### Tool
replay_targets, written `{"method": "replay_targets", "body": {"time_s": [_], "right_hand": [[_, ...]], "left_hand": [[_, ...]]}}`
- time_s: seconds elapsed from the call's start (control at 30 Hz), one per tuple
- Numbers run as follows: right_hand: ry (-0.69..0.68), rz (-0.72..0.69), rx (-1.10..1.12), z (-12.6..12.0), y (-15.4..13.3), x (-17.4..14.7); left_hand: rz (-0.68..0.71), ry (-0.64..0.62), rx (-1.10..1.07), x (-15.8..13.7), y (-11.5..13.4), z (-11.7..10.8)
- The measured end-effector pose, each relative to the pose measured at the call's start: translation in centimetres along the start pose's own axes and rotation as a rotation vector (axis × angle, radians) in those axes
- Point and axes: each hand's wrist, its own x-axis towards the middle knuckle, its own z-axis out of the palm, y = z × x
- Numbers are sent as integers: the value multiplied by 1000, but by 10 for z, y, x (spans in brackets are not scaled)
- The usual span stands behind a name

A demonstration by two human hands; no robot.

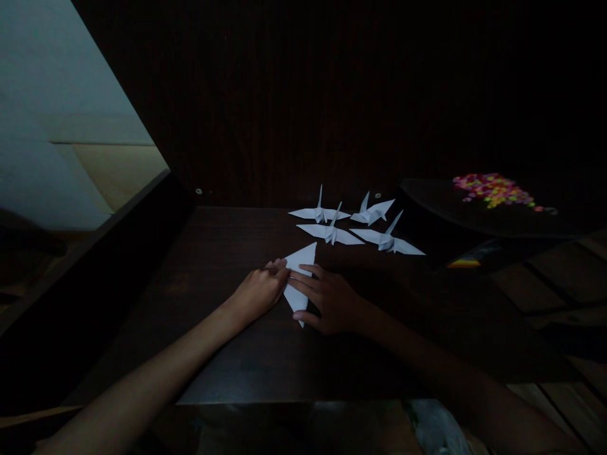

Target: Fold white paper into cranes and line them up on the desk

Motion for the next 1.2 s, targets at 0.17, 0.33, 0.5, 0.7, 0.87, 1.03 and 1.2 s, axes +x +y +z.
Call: {"method": "replay_targets", "body": {"time_s": [0.17, 0.33, 0.5, 0.7, 0.87, 1.03, 1.2], "right_hand": [[1, 17, 23, -1, 1, -2], [33, -15, 58, -4, 3, 1], [67, -70, 27, -6, 10, 2], [45, -39, -20, -12, 21, -4], [25, 24, -21, -21, 30, -8], [38, 16, -19, -24, 32, -10], [55, 23, -45, -21, 33, -9]], "left_hand": [[-30, 12, 7, -2, 4, -2], [27, 7, 22, -3, 5, -2], [67, -45, 27, -5, 2, -2], [41, -65, -47, -7, 3, -5], [40, -97, -74, -8, 2, -8], [73, -106, -82, -10, 4, -8], [138, -79, -58, -13, 10, -5]]}}
